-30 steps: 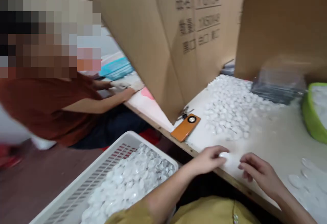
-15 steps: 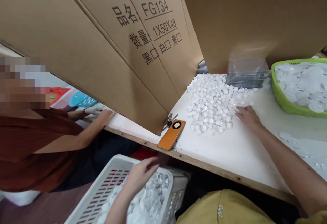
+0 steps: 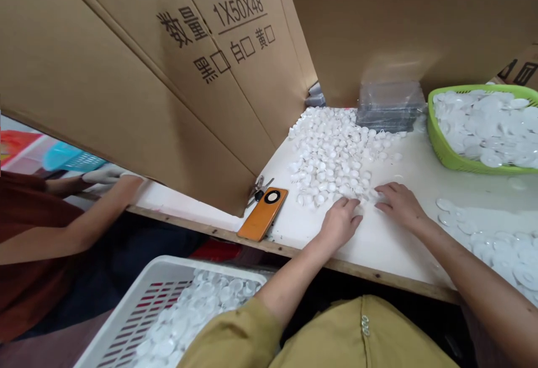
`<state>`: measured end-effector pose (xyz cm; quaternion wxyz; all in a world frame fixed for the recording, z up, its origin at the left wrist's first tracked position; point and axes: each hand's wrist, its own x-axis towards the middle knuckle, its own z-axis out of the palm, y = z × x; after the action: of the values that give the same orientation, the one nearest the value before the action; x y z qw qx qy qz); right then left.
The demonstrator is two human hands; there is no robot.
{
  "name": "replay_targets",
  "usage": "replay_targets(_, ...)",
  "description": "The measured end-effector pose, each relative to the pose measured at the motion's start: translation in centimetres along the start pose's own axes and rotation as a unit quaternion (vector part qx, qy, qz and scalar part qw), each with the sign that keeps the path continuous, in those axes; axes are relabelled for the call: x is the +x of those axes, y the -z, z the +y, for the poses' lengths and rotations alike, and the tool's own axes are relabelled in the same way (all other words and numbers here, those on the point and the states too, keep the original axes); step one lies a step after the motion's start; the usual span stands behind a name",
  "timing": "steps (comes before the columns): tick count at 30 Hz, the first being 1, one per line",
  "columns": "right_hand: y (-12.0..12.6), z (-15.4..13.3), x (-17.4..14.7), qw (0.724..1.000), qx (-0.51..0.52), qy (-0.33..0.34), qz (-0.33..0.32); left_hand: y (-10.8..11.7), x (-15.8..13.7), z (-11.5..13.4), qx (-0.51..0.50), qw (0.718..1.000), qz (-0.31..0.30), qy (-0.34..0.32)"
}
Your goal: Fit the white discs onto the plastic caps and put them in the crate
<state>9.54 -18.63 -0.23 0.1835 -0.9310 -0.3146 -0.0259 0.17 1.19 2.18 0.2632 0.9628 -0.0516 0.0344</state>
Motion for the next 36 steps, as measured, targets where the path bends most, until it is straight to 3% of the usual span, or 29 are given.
replay_targets(6, -1.4, -1.5, 1.3, 0.999, -0.027, 0.017, -0.005, -2.1, 2.3, 1.0, 0.088, 0.996, -0.007, 0.001)
replay_targets(9, -1.0, -1.8, 1.0, 0.999, 0.033, 0.021, -0.009, -2.3, 2.0, 0.6, 0.104, 0.995, 0.003, -0.006)
replay_targets(11, -0.1, -2.2, 0.2, 0.994, 0.108, -0.019, -0.026, -2.1, 1.7, 0.3, 0.114, 0.994, -0.002, -0.004)
replay_targets(14, 1.3, -3.0, -1.4, 0.951, 0.249, -0.136, -0.125, -1.5, 1.4, 0.0, 0.138, 0.990, 0.005, 0.008)
replay_targets(17, 2.0, -3.4, -2.6, 0.909, 0.300, -0.187, -0.220, -1.0, 1.3, -0.2, 0.139, 0.990, 0.035, 0.009)
replay_targets(20, 2.1, -2.8, -2.8, 0.939, 0.201, -0.171, -0.219, -0.9, 1.2, -0.2, 0.100, 0.993, 0.066, -0.021)
replay_targets(24, 2.7, -1.1, -3.3, 0.975, 0.069, -0.173, -0.121, -1.1, 1.1, 0.1, 0.029, 0.992, 0.087, -0.084)
replay_targets(27, 3.4, -0.9, -4.9, 0.976, 0.102, -0.175, -0.079, -1.6, 1.0, 0.5, -0.025, 0.986, 0.047, -0.158)
replay_targets(30, 3.1, -2.0, -7.1, 0.971, 0.143, -0.150, -0.115, -2.4, 0.8, 0.9, -0.055, 0.974, 0.001, -0.218)
replay_targets(36, 0.8, -3.6, -9.6, 0.978, 0.116, -0.125, -0.118, -3.8, 1.2, 1.2, -0.030, 0.965, -0.056, -0.256)
